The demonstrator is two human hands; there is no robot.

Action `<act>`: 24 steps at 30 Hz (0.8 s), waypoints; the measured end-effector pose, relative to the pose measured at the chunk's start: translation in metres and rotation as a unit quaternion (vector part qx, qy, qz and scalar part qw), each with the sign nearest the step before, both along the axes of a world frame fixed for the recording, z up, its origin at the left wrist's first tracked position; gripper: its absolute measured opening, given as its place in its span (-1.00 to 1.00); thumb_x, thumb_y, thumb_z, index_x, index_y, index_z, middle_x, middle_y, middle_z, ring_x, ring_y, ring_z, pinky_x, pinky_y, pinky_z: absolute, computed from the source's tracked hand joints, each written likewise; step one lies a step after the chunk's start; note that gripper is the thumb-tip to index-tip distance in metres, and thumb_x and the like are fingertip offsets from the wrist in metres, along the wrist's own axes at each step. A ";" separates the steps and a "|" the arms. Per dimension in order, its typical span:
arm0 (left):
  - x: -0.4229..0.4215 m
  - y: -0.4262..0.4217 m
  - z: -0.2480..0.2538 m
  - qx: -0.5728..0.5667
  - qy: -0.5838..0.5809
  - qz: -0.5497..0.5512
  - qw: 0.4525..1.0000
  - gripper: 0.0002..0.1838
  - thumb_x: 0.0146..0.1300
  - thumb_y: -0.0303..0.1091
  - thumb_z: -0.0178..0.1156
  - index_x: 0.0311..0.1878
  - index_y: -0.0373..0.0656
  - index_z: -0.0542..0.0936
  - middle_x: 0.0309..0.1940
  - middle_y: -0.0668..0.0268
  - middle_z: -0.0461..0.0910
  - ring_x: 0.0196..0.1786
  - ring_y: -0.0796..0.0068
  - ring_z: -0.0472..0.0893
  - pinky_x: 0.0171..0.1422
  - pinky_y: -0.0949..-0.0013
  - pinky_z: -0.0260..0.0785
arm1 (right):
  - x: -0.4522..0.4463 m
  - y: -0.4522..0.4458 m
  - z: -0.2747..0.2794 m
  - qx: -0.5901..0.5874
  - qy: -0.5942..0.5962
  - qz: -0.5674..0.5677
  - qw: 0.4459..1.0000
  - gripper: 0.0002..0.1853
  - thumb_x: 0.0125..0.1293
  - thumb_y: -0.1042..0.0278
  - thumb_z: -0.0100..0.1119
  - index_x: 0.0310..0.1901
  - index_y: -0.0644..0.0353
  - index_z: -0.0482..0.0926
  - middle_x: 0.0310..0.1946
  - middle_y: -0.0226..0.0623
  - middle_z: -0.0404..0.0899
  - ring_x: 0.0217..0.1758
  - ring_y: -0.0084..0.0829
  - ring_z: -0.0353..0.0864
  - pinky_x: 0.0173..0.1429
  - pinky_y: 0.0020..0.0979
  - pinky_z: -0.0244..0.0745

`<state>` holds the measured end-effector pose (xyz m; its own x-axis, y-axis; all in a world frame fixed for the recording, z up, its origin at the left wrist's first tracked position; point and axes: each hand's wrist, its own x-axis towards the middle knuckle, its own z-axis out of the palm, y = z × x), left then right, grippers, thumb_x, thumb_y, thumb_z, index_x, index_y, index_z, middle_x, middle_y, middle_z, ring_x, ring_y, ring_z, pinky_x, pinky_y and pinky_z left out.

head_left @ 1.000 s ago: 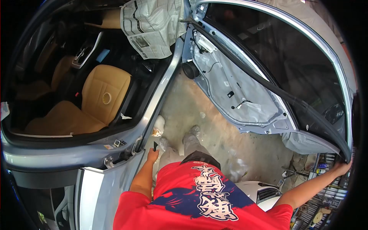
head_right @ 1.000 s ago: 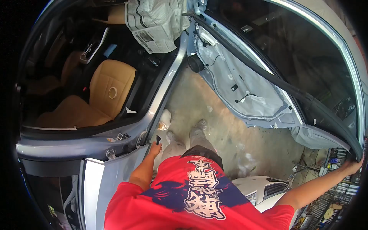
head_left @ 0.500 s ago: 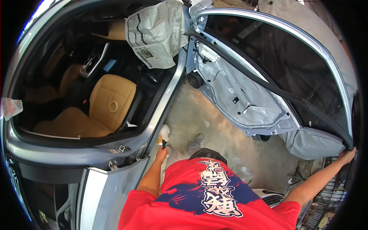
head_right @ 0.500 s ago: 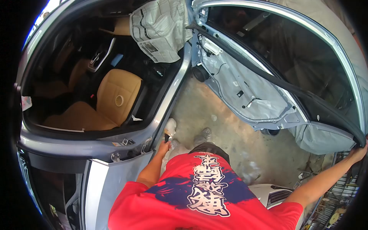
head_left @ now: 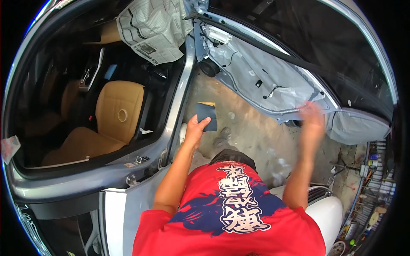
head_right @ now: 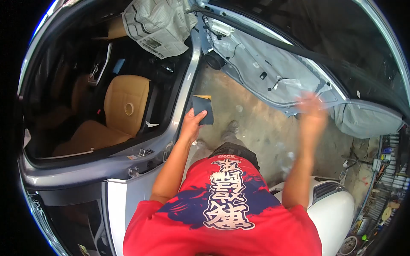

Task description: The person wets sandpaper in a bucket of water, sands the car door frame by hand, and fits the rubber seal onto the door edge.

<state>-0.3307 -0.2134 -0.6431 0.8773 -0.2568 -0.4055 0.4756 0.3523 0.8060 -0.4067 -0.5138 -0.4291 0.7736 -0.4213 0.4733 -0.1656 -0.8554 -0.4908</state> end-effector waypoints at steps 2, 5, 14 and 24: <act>-0.002 -0.005 0.022 -0.027 -0.010 -0.027 0.999 -0.77 0.33 -0.38 0.21 0.04 -0.12 0.55 -0.12 0.36 0.67 -0.13 0.55 0.66 -0.01 0.31 0.55 | 0.024 0.054 -0.079 0.299 0.115 0.150 0.935 -0.64 0.39 0.20 0.19 0.12 0.21 0.54 -0.01 -0.29 0.58 0.08 -0.41 0.57 0.21 -0.36 0.42; -0.012 -0.011 0.044 -0.068 -0.034 -0.078 0.994 -0.74 0.33 -0.39 0.23 0.06 -0.14 0.54 -0.11 0.36 0.66 -0.11 0.56 0.65 0.00 0.38 0.53 | 0.040 0.117 -0.134 0.541 0.161 0.277 0.777 -0.58 0.36 0.28 0.22 0.18 0.29 0.49 0.00 -0.27 0.59 0.09 -0.42 0.57 0.21 -0.39 0.46; -0.079 0.055 -0.038 0.223 -0.128 -0.136 0.957 -0.67 0.39 -0.29 0.21 0.11 -0.28 0.54 -0.03 0.20 0.65 0.03 0.43 0.61 0.15 0.36 0.43 | 0.060 0.110 -0.169 0.655 0.321 0.313 0.608 -0.56 0.32 0.41 0.04 0.21 0.35 0.45 0.08 -0.07 0.61 0.11 -0.26 0.63 0.21 -0.26 0.51; -0.375 0.163 -0.116 0.451 0.138 -0.438 0.766 -0.62 0.23 -0.15 0.14 0.02 -0.17 0.61 -0.03 -0.10 0.62 0.07 -0.08 0.61 0.13 0.02 0.45 | 0.042 0.163 -0.186 -0.080 0.424 0.647 0.629 -0.59 0.11 0.15 0.31 -0.08 0.18 0.49 -0.16 -0.11 0.62 -0.06 -0.02 0.63 -0.02 -0.07 0.52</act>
